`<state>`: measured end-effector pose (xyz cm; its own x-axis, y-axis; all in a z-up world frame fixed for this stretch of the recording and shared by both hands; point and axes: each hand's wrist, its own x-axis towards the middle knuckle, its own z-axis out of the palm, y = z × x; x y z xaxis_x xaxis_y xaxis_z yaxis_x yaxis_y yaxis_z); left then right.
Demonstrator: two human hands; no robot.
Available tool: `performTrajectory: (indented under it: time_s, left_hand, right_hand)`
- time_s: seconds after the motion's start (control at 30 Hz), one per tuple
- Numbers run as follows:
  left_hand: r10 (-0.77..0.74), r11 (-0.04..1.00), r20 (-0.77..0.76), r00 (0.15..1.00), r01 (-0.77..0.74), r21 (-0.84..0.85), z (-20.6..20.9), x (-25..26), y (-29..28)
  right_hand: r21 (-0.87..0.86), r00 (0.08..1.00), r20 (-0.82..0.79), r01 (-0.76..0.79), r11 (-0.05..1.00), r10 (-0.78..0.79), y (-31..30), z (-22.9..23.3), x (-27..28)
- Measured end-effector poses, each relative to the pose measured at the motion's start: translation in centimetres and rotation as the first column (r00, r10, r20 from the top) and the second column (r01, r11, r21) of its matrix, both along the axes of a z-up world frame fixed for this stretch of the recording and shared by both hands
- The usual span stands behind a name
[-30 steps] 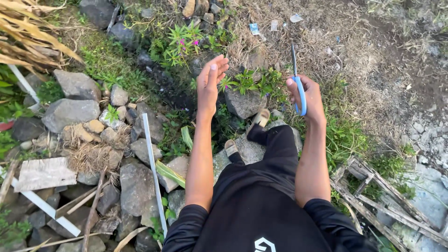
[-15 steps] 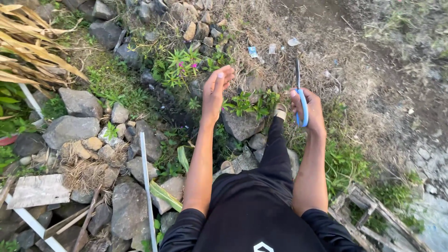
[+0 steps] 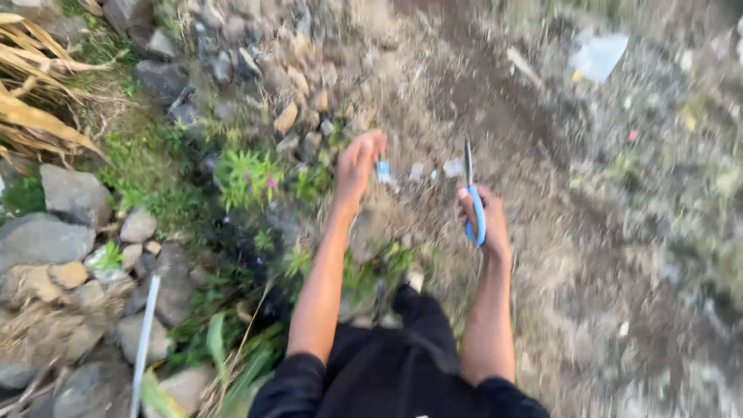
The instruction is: The recorder uses scissors to trim leaves from several different plants outdoors.
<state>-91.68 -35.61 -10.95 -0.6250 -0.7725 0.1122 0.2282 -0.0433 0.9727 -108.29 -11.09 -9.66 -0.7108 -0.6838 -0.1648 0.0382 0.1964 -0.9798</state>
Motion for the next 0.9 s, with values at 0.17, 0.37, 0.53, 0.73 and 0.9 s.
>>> performTrajectory:
  time_s: [0.17,0.37,0.53,0.73,0.9]
  left_hand:
    - [0.081,0.993,0.059,0.995,-0.086,0.080,4.2,-7.7,-0.7]
    - [0.145,0.988,0.079,0.986,-0.148,0.036,4.6,-14.7,-4.5]
    - [0.191,0.981,0.047,0.980,-0.193,0.037,2.5,-21.6,-7.6]
    - [0.284,0.959,0.043,0.958,-0.284,0.011,-1.3,-28.9,-13.2]
    - [0.413,0.911,-0.162,0.896,-0.404,0.087,-3.3,-29.8,-15.9]
  right_hand:
    - [0.051,0.996,0.069,-0.066,0.997,0.062,-3.3,1.7,-9.9]
    - [0.061,0.986,0.118,-0.129,0.990,0.121,-7.4,2.2,-16.7]
    - [0.072,0.978,0.054,-0.205,0.976,0.201,-12.0,-0.6,-23.2]
    - [-0.036,0.916,0.113,-0.384,0.922,0.386,-22.6,-2.5,-31.2]
    - [0.025,0.827,0.063,-0.561,0.827,0.559,-30.5,-2.2,-34.4]
